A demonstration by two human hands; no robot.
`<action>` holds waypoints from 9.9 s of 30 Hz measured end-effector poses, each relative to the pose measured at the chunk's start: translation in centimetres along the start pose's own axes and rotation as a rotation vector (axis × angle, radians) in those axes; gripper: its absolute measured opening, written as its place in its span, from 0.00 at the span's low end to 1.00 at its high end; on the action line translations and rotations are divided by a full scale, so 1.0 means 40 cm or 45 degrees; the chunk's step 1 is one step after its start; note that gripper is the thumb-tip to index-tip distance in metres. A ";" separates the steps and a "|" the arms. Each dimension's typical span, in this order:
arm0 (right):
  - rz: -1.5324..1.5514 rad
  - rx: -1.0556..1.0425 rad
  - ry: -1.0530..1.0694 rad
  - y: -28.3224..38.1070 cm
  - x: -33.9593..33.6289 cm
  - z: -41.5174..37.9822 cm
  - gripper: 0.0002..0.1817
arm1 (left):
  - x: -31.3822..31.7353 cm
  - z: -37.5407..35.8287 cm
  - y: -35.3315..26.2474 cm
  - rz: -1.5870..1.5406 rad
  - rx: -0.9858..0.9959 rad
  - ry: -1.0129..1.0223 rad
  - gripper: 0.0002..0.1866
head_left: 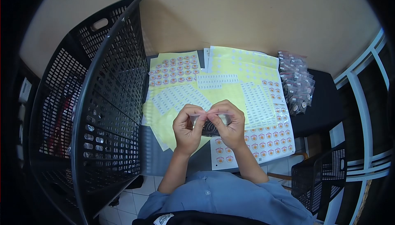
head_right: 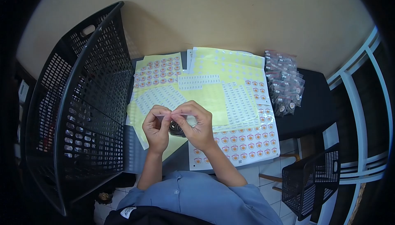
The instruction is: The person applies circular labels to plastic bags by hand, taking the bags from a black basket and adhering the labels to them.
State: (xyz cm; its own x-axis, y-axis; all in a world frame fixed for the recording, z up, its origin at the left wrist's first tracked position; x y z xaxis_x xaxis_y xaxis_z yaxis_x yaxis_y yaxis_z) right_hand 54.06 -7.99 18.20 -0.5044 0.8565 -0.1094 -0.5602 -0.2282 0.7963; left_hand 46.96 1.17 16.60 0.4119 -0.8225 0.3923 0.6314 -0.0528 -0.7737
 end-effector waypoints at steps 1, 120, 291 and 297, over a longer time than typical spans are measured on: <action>-0.028 -0.008 -0.010 0.002 0.001 -0.002 0.03 | -0.001 0.000 0.000 0.000 -0.001 0.000 0.03; -1.015 -0.240 0.871 -0.544 0.386 0.448 0.10 | -0.394 0.083 0.244 -1.952 -0.563 -0.455 0.33; -0.631 -0.158 -0.236 -0.015 -0.004 0.006 0.15 | 0.019 0.042 0.046 -0.386 -0.368 -0.309 0.12; -0.470 -0.053 -0.168 -0.013 -0.025 0.015 0.17 | 0.028 0.040 0.065 -0.550 -0.385 -0.320 0.11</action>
State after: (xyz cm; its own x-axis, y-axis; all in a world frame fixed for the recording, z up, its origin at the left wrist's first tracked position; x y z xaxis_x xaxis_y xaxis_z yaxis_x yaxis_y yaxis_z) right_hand 55.26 -8.44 18.24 -0.1769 0.9360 -0.3043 -0.7156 0.0900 0.6927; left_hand 50.09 1.01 15.82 0.3250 -0.5329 0.7813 0.5764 -0.5434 -0.6104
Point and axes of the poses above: each hand's wrist, its own z-axis towards the middle knuckle, its own x-axis out of the palm, y = z × x, the point moved 2 cm from there along z, towards the middle knuckle, and after that the axes turned 11 degrees about -z, right-handed, at the moved point
